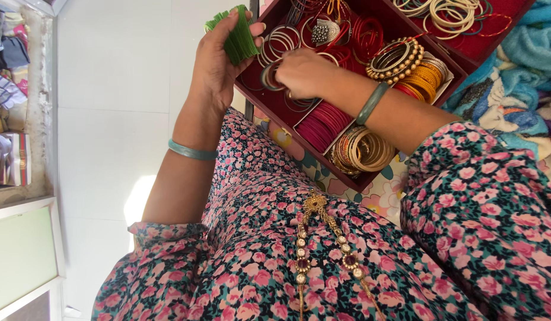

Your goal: The person sits with a red jewelry box on their lap and repeatedly picks up, separates, and places stacks of bangles into compartments. They handle green, red, and cream-colored bangles, occasionally using a red string to bundle them, and continue arranging the bangles throughout the clip.

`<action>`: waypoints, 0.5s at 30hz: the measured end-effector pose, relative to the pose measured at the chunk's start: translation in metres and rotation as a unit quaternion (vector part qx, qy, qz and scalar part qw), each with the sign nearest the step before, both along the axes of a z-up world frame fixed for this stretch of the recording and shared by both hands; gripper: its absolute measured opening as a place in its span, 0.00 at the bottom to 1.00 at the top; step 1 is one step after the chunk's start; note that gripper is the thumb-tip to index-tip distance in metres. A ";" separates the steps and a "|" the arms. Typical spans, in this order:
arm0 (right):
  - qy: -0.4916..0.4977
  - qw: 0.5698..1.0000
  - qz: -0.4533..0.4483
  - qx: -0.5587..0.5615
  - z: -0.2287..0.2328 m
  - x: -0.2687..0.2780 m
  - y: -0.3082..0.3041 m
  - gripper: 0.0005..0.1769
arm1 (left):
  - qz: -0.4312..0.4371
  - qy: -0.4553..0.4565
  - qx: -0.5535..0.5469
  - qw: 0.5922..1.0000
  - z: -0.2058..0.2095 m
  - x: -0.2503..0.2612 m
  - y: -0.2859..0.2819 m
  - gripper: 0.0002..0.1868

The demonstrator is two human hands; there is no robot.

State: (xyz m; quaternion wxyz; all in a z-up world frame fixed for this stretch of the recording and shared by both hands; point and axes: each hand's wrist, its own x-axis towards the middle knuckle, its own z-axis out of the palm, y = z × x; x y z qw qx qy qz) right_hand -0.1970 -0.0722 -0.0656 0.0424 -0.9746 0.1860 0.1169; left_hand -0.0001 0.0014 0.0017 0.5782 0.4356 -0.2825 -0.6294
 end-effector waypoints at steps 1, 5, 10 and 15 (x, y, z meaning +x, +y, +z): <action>0.012 1.000 -0.005 0.009 0.004 -0.003 -0.004 0.12 | 0.002 -0.004 0.000 1.000 0.000 0.000 0.000 0.21; 0.023 1.000 0.009 0.000 0.019 -0.011 0.002 0.16 | -0.004 -0.003 0.001 1.000 0.001 -0.001 0.000 0.21; 0.101 0.994 -0.035 -0.016 0.022 -0.006 0.023 0.32 | -0.004 -0.006 0.002 1.000 0.000 -0.003 -0.001 0.20; 0.089 0.994 -0.040 -0.058 0.000 0.000 0.020 0.21 | -0.002 -0.004 0.005 1.000 0.002 -0.003 -0.001 0.20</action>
